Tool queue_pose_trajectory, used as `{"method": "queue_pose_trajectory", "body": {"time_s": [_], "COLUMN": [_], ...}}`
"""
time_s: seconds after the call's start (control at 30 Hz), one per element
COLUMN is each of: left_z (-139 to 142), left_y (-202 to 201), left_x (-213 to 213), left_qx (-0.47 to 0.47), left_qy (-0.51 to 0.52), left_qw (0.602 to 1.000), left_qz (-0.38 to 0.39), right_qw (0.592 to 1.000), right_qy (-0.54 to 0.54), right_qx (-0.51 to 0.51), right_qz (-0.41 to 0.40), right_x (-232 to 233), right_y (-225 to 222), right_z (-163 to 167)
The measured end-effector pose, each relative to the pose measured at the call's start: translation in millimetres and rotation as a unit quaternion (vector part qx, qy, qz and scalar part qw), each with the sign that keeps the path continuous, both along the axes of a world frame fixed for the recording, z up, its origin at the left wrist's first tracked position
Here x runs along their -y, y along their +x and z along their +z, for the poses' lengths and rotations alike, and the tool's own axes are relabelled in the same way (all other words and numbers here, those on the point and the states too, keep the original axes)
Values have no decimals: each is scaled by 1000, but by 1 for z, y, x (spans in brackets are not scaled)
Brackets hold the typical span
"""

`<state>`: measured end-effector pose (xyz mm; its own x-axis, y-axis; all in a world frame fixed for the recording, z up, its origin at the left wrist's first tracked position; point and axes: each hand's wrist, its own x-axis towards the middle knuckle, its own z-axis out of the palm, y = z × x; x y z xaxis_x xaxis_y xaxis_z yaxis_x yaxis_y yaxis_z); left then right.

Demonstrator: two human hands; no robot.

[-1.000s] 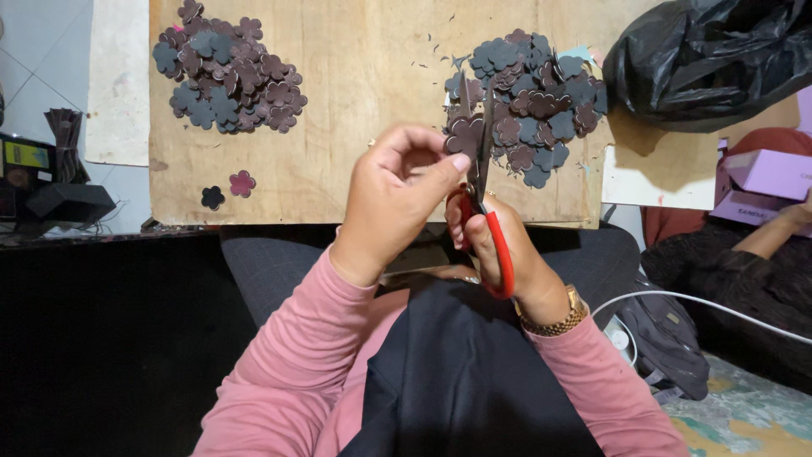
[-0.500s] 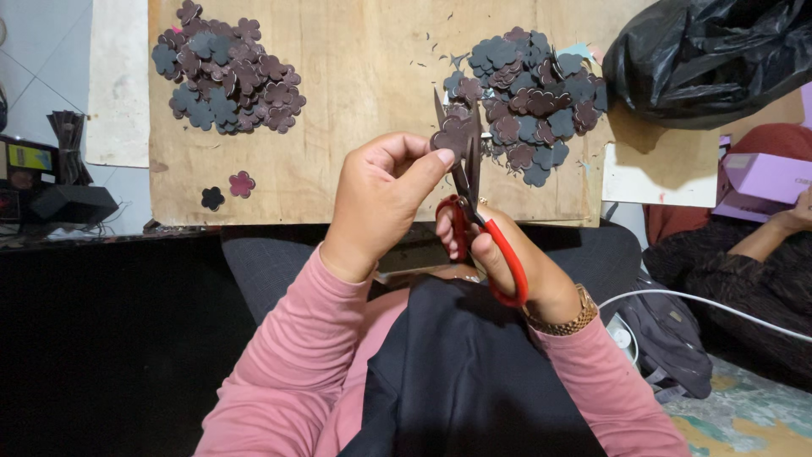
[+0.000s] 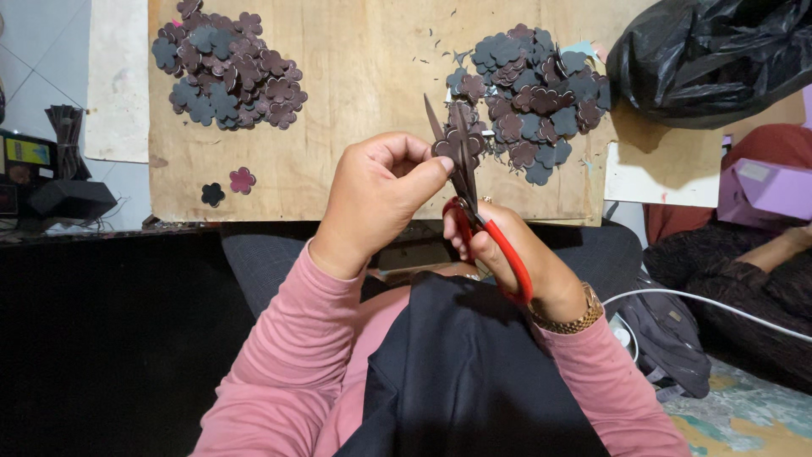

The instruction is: The person trims the edges of small flower-shaped pieces using red-handled scissors. They hold each piece in the left hand and carefully cut along the perimeter, then place the trimmed pieces onto a wooden board with other similar pieces.

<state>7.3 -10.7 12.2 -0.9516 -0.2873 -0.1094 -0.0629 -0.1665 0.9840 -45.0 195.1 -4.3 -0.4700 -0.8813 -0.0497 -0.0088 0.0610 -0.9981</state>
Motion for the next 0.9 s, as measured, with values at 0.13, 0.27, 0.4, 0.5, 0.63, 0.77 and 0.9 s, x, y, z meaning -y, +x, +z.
{"method": "queue_pose_trajectory", "body": {"time_s": [0.13,0.27,0.4,0.5,0.63,0.77,0.9], "left_z": [0,0,1,2,0,-3,-5], "left_y": [0,-1,-2,-2,-2,-4,-3], "left_x": [0,-1,-3,-3,-4,-3,-3], "left_qx": [-7,-8,-14,-8,-9,-28,-67], "left_qy": [3,-3,9,5,13,-7,-40], "left_qw": [1000,1000,1000,1000,1000,999,997], "left_qz": [0,3,4,4,-9,-24,-12], "right_qw": [1000,999,996,996,996,998,999], "right_qy": [4,-11,-19,-14,-54,-7,21], "right_qx": [0,33,84,85,64,48,-4], "right_qz": [-2,-20,-35,-35,-31,-35,-38], "right_x": [0,2,5,7,9,3,-1], "right_y": [0,2,4,4,4,0,-5], "right_z": [-1,-6,-12,-15,-16,-17,-21]}}
